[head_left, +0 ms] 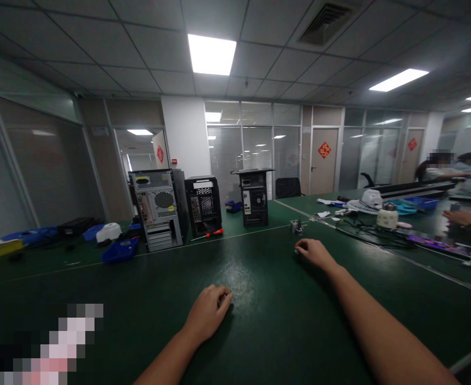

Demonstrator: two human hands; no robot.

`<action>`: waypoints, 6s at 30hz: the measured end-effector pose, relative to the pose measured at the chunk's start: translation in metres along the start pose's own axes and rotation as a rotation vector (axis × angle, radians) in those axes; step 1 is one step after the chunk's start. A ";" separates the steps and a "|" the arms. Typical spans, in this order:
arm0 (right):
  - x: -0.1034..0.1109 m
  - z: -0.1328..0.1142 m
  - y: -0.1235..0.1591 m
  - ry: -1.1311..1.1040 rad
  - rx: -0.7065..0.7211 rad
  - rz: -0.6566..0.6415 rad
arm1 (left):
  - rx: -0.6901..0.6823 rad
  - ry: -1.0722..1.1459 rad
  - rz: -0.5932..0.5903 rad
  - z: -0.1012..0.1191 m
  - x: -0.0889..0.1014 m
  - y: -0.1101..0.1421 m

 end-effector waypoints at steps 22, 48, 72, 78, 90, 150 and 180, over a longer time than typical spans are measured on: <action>-0.007 0.009 0.004 0.040 -0.052 0.043 | 0.004 -0.019 -0.012 -0.002 -0.002 0.000; -0.109 -0.273 0.135 0.150 0.839 -0.378 | 0.009 -0.037 -0.008 -0.002 0.000 0.001; -0.090 -0.248 0.112 0.065 0.688 -0.228 | -0.008 -0.060 0.032 -0.001 0.001 0.001; -0.106 -0.268 0.133 0.145 0.796 -0.308 | -0.014 -0.040 0.026 0.001 0.002 0.001; -0.100 -0.236 0.099 0.236 0.674 -0.203 | -0.057 -0.079 0.004 0.006 0.000 0.001; -0.024 0.026 -0.013 -0.084 0.023 0.064 | -0.010 -0.121 -0.036 0.001 -0.003 0.009; -0.045 0.028 -0.010 -0.154 0.027 -0.149 | -0.049 -0.176 -0.023 0.004 -0.003 0.009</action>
Point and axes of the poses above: each hand's wrist, its own y-axis away from the middle knuckle, its own x-axis out of the back of the hand, z = x × y, the point moved 10 cm from there along -y, towards the middle knuckle
